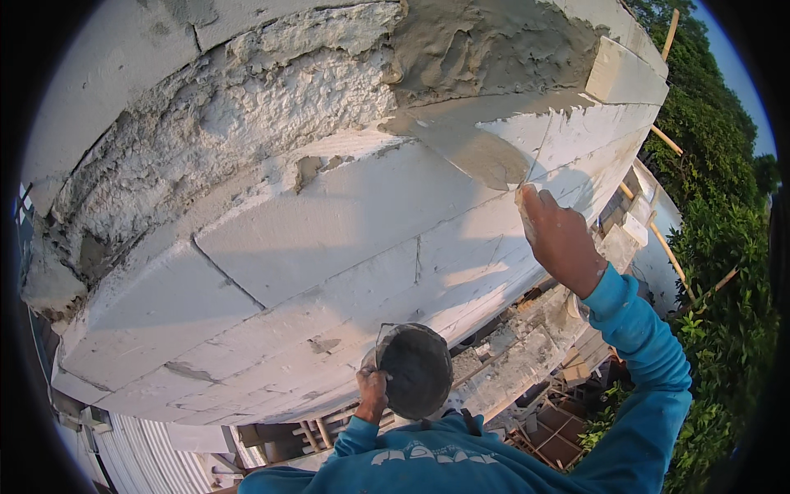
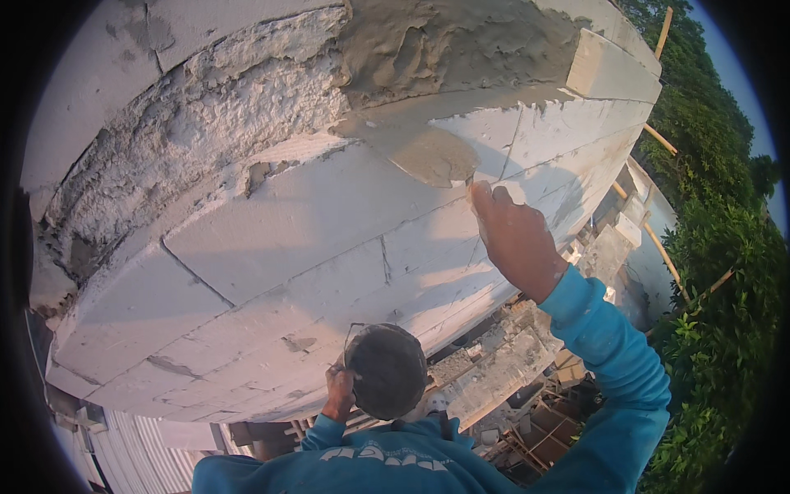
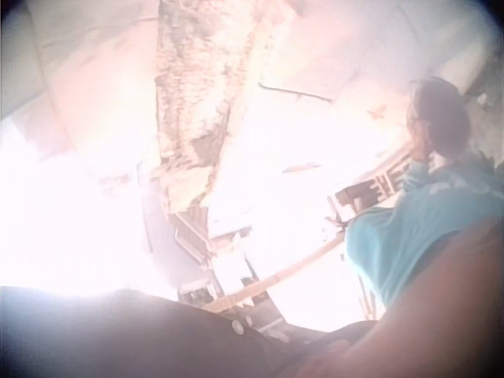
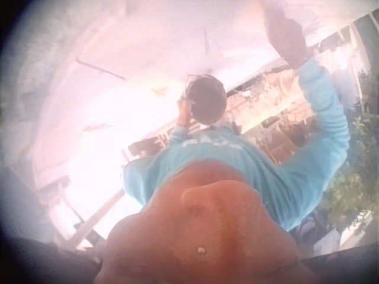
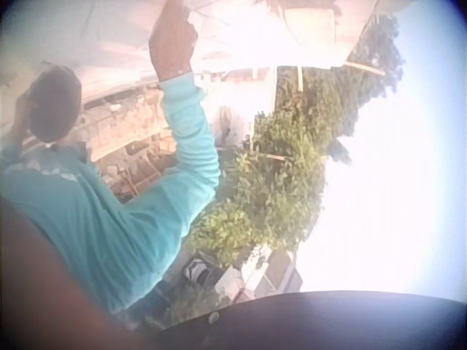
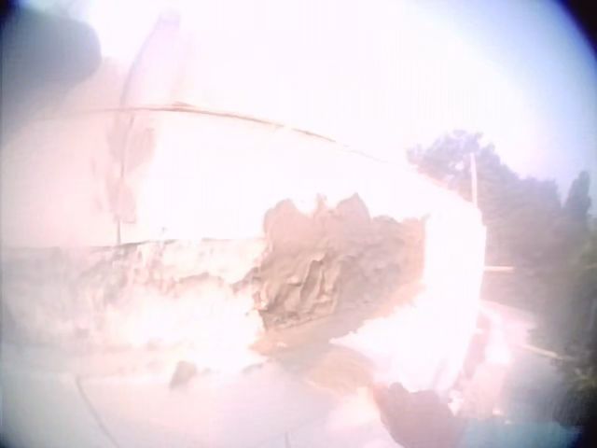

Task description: The person scoops wet cement from a bucket with a trowel and applies it to a curved exterior wall, smoothing the surface in repeated strokes. The person works on a section of the wall, spreading and leveling the cement to cover the underlying blocks.

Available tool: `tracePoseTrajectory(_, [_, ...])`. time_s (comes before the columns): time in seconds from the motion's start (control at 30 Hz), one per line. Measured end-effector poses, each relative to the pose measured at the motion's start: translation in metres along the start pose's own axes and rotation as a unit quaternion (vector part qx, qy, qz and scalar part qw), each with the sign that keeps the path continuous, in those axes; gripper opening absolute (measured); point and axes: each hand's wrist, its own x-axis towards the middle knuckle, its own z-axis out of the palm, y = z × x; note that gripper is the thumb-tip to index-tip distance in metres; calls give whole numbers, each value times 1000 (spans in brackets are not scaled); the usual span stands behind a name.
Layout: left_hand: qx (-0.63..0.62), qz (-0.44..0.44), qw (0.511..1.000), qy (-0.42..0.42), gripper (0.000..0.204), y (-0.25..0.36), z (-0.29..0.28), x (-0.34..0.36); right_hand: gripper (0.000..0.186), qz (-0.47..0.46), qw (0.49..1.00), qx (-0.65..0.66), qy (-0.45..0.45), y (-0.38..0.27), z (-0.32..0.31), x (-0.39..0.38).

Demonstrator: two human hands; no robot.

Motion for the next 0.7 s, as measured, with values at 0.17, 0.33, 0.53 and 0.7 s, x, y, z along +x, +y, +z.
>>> tracePoseTrajectory(0.17, [-24,-69,997,-29,13,48,6,-19,41,68,994,79,-46,-36,-27,-56])
tracePoseTrajectory(0.33, [-18,-68,996,-61,14,71,14,-22,48,96,968,218,-83,-70,6,-143])
tracePoseTrajectory(0.53, [-53,-44,994,-84,10,60,28,-5,56,137,870,300,-366,-108,105,-235])
tracePoseTrajectory(0.7, [149,3,979,-140,14,97,52,-19,63,172,823,327,-431,-159,178,-257])
